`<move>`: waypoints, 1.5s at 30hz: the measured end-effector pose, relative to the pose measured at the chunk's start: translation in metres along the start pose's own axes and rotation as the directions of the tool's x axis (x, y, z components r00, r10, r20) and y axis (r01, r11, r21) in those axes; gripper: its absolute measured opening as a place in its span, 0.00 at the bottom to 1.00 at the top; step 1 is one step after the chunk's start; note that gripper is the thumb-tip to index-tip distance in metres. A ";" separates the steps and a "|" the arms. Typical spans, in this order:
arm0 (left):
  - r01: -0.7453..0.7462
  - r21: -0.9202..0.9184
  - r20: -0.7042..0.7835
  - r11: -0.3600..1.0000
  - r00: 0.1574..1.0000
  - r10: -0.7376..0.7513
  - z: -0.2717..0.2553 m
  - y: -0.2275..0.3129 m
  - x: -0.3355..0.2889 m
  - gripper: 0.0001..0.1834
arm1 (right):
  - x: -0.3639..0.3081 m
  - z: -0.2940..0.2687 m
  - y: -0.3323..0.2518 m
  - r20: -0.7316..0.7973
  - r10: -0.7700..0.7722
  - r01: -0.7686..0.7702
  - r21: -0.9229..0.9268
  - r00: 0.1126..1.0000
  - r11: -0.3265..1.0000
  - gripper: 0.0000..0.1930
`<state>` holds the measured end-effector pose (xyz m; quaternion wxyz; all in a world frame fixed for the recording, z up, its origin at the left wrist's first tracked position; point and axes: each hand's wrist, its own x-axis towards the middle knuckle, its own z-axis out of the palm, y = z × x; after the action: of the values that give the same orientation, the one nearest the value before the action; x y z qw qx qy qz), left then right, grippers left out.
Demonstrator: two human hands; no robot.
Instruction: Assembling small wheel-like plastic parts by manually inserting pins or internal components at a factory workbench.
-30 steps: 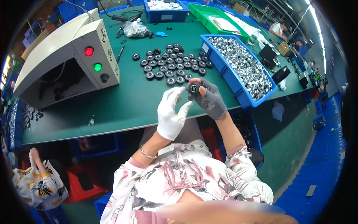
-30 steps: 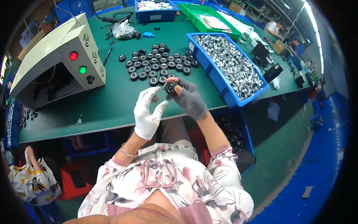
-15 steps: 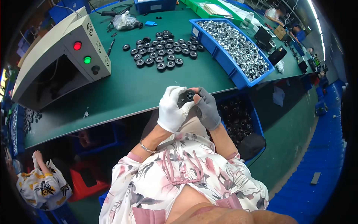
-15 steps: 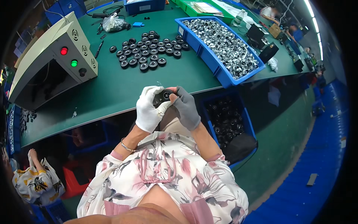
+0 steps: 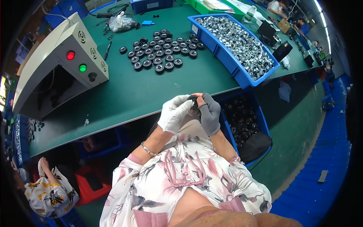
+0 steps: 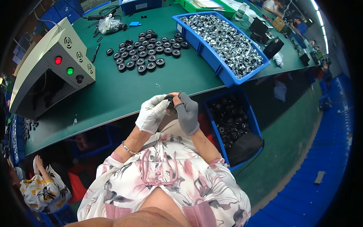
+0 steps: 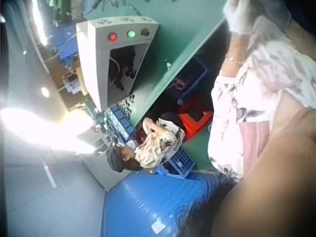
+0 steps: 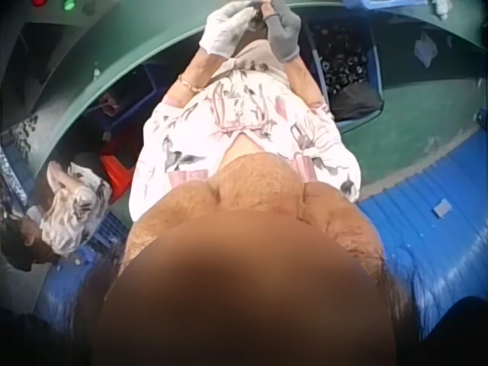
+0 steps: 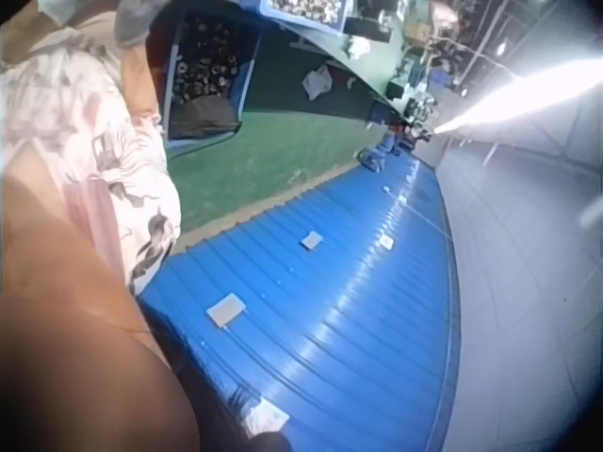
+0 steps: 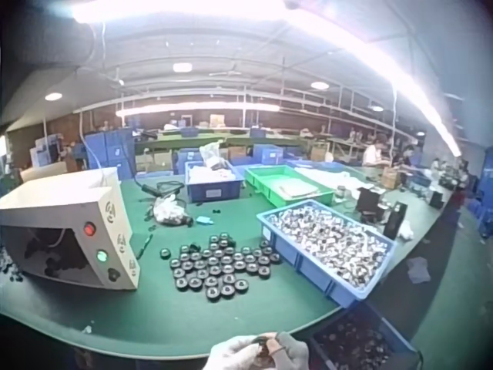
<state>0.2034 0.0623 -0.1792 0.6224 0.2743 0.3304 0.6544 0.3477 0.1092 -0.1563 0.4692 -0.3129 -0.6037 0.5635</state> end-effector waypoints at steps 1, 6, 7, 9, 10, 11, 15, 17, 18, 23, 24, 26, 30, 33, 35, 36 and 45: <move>0.038 -0.093 0.034 0.995 0.999 -0.035 -0.001 -0.001 0.001 0.14 | 0.001 0.000 0.001 -0.008 0.014 -0.014 0.038 1.000 0.999 0.13; 0.063 -0.024 -0.022 0.998 0.998 -0.063 0.007 0.000 0.004 0.15 | 0.000 -0.009 -0.005 0.031 0.118 -0.119 0.054 0.993 0.991 0.13; 0.063 0.044 -0.060 0.997 0.996 -0.061 0.010 0.001 0.005 0.15 | -0.001 -0.011 0.000 0.046 0.148 -0.152 0.092 0.988 0.984 0.13; 0.018 0.132 -0.062 0.991 0.998 -0.010 0.012 -0.002 0.005 0.16 | -0.003 -0.012 0.002 0.063 0.178 -0.185 0.131 0.982 0.974 0.13; -0.032 0.278 -0.095 0.960 0.994 0.061 0.017 -0.004 0.004 0.17 | -0.005 -0.011 0.000 0.037 0.173 -0.175 0.069 0.984 0.982 0.13; -0.074 0.421 -0.116 0.904 0.984 0.135 0.023 -0.004 0.003 0.17 | -0.007 -0.012 0.000 0.011 0.165 -0.165 0.006 0.986 0.986 0.13; -0.015 0.109 -0.105 0.994 0.994 0.027 0.016 -0.006 0.007 0.21 | -0.008 -0.013 0.009 -0.014 0.210 -0.209 0.040 0.978 0.977 0.11; 0.039 0.007 -0.089 0.999 0.995 -0.039 0.009 -0.012 0.008 0.21 | -0.007 -0.012 0.011 -0.037 0.225 -0.221 0.081 0.974 0.972 0.10; 0.067 -0.074 -0.067 0.995 0.995 -0.072 0.011 -0.009 0.006 0.20 | -0.008 -0.012 0.011 -0.038 0.229 -0.225 0.082 0.973 0.971 0.10; 0.145 -0.193 -0.027 0.970 0.988 -0.153 0.013 -0.007 0.001 0.18 | -0.010 -0.019 0.009 0.016 0.223 -0.223 0.158 0.975 0.962 0.10; 0.158 -0.238 -0.020 0.958 0.986 -0.168 0.013 -0.008 0.002 0.18 | -0.010 -0.020 0.009 0.012 0.225 -0.224 0.158 0.974 0.962 0.10; 0.180 -0.281 -0.005 0.943 0.982 -0.189 0.013 -0.011 0.004 0.18 | -0.010 -0.022 0.008 0.011 0.230 -0.229 0.118 0.973 0.966 0.09; 0.236 -0.103 0.001 0.966 0.972 -0.237 0.025 -0.013 0.009 0.22 | -0.018 -0.035 0.001 -0.073 0.228 -0.219 0.111 0.971 0.969 0.08; 0.129 0.329 0.039 0.936 0.988 -0.150 0.031 -0.009 0.008 0.27 | -0.024 -0.070 -0.004 -0.182 0.209 -0.241 -0.174 0.961 0.955 0.08; 0.002 0.426 0.105 0.905 0.993 -0.052 0.031 -0.011 0.003 0.27 | -0.031 -0.113 -0.003 -0.238 0.022 -0.159 -0.573 0.971 0.804 0.10; 0.027 0.439 0.093 0.898 0.993 -0.076 0.033 -0.004 0.002 0.26 | -0.031 -0.130 -0.005 -0.314 0.002 -0.201 -0.602 0.949 0.773 0.12; -0.129 0.482 0.062 0.866 0.992 0.114 0.008 0.021 0.004 0.16 | 0.083 -0.076 -0.053 0.209 -0.562 0.460 -0.815 0.800 0.351 0.10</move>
<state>0.1957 0.0666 -0.1583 0.4964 0.4519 0.4563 0.5841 0.3952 0.2045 -0.0931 0.4435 -0.3223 -0.8362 0.0116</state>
